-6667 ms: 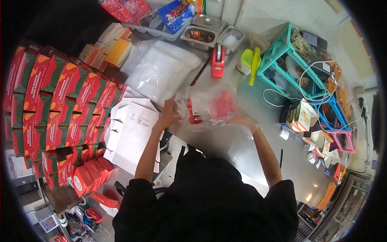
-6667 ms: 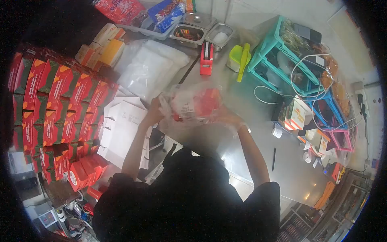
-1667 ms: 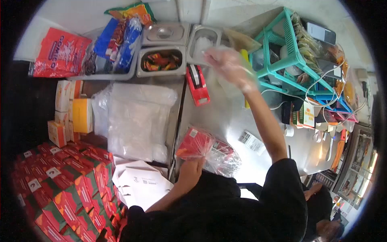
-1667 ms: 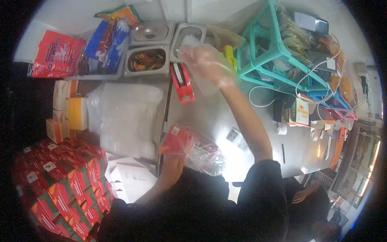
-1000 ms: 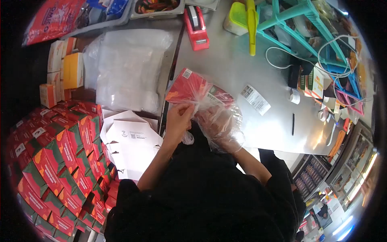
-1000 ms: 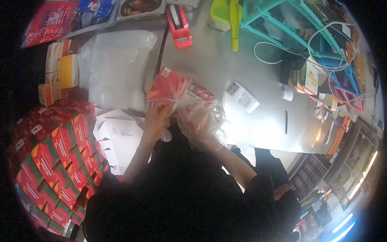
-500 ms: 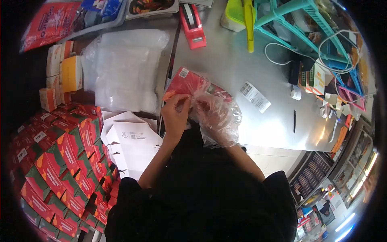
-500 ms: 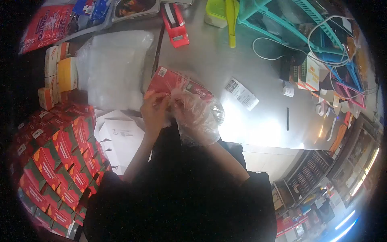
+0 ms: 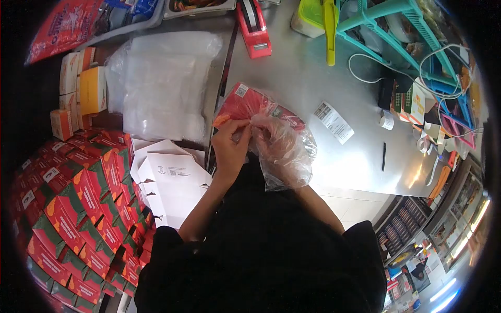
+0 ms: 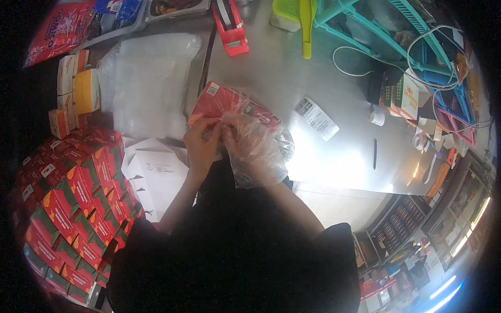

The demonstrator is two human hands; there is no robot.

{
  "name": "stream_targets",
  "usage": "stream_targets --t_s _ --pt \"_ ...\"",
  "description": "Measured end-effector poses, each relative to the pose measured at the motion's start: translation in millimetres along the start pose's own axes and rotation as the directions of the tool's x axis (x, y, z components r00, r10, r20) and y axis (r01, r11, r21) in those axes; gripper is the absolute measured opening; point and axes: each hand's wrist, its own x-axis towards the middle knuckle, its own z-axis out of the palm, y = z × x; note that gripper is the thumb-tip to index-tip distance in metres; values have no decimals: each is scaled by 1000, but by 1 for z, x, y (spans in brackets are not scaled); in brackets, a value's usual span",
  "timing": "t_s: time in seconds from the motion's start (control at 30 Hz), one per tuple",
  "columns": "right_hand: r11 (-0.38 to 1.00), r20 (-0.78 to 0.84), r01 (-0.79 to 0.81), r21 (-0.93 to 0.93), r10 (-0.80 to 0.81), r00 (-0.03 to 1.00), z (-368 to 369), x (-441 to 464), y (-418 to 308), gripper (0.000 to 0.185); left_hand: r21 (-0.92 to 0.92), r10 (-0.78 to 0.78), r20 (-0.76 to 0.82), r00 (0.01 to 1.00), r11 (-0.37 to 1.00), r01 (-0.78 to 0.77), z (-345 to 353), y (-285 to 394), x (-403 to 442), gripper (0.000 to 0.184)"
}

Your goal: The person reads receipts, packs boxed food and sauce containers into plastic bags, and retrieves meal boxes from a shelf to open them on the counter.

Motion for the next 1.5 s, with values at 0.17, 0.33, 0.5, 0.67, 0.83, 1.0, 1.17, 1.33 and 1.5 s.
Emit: stream_targets --t_s 0.17,0.33,0.5,0.67,0.83,1.0,1.17,1.33,1.5 --pt "1000 10 11 -18 -11 1000 -1 1 -3 14 -48 -35 -40 999 998 33 3 -3 -1 10" --pt "998 15 -56 27 55 998 -2 1 -5 15 -6 2 -43 999 1000 -2 4 -4 -2 10" --pt "999 -32 19 43 -18 999 -1 4 -2 18 226 246 57 968 941 -252 1 2 -2 11" --pt "984 264 96 -149 -54 963 -28 19 6 23 347 457 107 883 815 -464 1 -4 -1 10" --pt "779 307 413 -471 -294 905 -30 12 23 28 346 564 103 819 752 -562 8 -12 -1 13" --pt "997 197 81 -13 -76 977 -20 15 26 18 366 495 97 863 789 -494 12 -18 -4 12" --pt "689 393 -417 593 205 897 -27 23 17 15 408 560 134 818 721 -560 8 -19 -4 13" --pt "580 459 -504 640 237 856 -18 19 35 15 438 547 177 819 701 -563 7 -27 -6 16" --pt "884 191 -277 377 218 957 -67 3 35 19 447 589 260 765 629 -636 -2 -19 -2 32"
